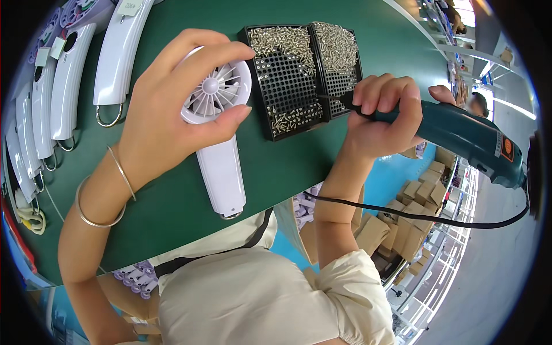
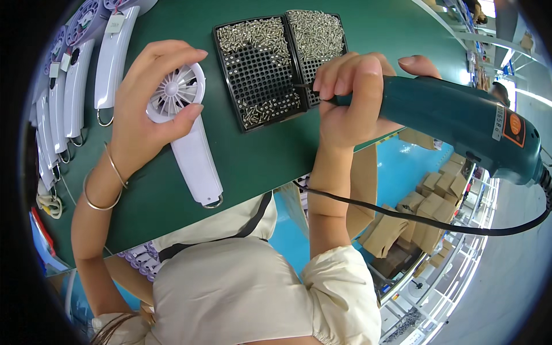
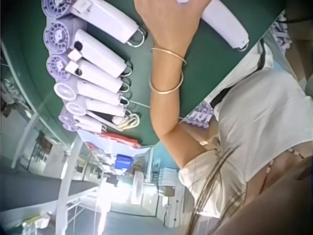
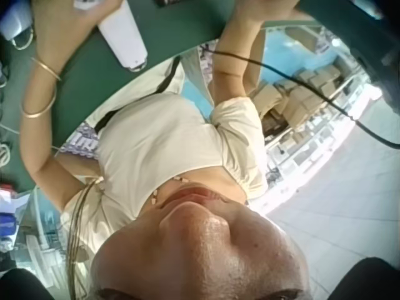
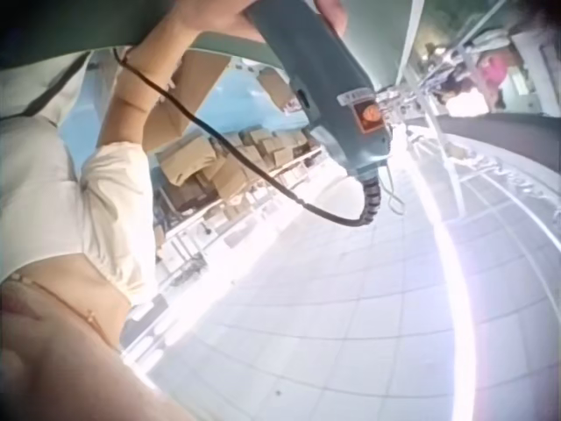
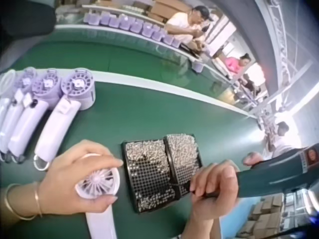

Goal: Assembling handheld electric fans using an electric screwdriver on a factory production line.

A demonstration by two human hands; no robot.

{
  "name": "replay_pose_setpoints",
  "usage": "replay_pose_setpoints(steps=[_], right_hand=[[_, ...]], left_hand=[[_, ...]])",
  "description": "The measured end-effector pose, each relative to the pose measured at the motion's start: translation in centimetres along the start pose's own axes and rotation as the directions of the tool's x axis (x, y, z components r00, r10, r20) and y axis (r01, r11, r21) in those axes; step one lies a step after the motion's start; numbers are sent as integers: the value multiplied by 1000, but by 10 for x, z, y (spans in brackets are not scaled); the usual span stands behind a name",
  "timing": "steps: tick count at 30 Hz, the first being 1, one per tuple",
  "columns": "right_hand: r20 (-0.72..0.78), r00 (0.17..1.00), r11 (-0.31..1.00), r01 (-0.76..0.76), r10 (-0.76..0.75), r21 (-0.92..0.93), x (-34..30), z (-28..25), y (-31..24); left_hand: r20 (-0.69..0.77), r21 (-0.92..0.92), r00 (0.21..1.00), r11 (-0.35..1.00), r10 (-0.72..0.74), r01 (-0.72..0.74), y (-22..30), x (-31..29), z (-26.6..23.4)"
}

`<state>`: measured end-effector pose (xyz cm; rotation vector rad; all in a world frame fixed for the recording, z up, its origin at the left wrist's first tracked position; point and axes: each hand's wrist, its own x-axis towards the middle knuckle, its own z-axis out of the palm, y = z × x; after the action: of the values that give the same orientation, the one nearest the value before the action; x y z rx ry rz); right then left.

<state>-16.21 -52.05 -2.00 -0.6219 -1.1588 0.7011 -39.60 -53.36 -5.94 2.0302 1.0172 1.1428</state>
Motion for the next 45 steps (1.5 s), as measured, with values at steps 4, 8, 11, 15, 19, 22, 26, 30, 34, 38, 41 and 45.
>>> replay_pose_setpoints(steps=[4, 8, 11, 15, 19, 22, 26, 30, 34, 38, 41, 45], right_hand=[[46, 999, 1000, -12, 12, -8, 0, 2, 0], [14, 1000, 994, 0, 1, -107, -4, 11, -3], [53, 999, 984, 10, 0, -179, -4, -5, -4], [271, 957, 977, 45, -102, 206, -6, 7, -51], [165, 979, 987, 99, -120, 129, -52, 39, -90], [303, 934, 909, 52, -191, 414, -80, 55, -77], [456, 866, 924, 16, -204, 382, -95, 54, -81], [500, 851, 950, -4, -161, 313, -104, 55, -78], [501, 858, 977, 6, -115, 214, -109, 58, -72], [516, 851, 981, -11, -93, 194, -108, 61, -74], [507, 854, 977, 14, -122, 211, -105, 67, -69], [518, 844, 978, 32, -137, 207, -106, 70, -70]], left_hand=[[4, -24, 1000, 1000, -11, 11, 0, -2, -2], [6, -51, 1000, 999, 6, -6, 0, -4, -2], [4, -48, 1000, 998, -27, 27, 1, -6, -1], [-11, -9, 1000, 1000, -7, 7, 5, -4, -2], [77, -116, 996, 992, -36, 44, 7, 7, -11], [55, -128, 998, 992, -13, 20, 3, 0, -13], [26, -129, 1000, 992, 13, -9, 5, -2, -11], [-123, -77, 959, 961, 257, -267, -10, -1, 4], [-227, 23, 864, 890, 449, -456, -22, -4, 12], [-225, 47, 862, 889, 454, -456, -12, 1, 5], [-5, -151, 998, 986, 67, -67, -6, -3, -8], [-105, -47, 992, 996, 74, -79, -6, 0, 3]])
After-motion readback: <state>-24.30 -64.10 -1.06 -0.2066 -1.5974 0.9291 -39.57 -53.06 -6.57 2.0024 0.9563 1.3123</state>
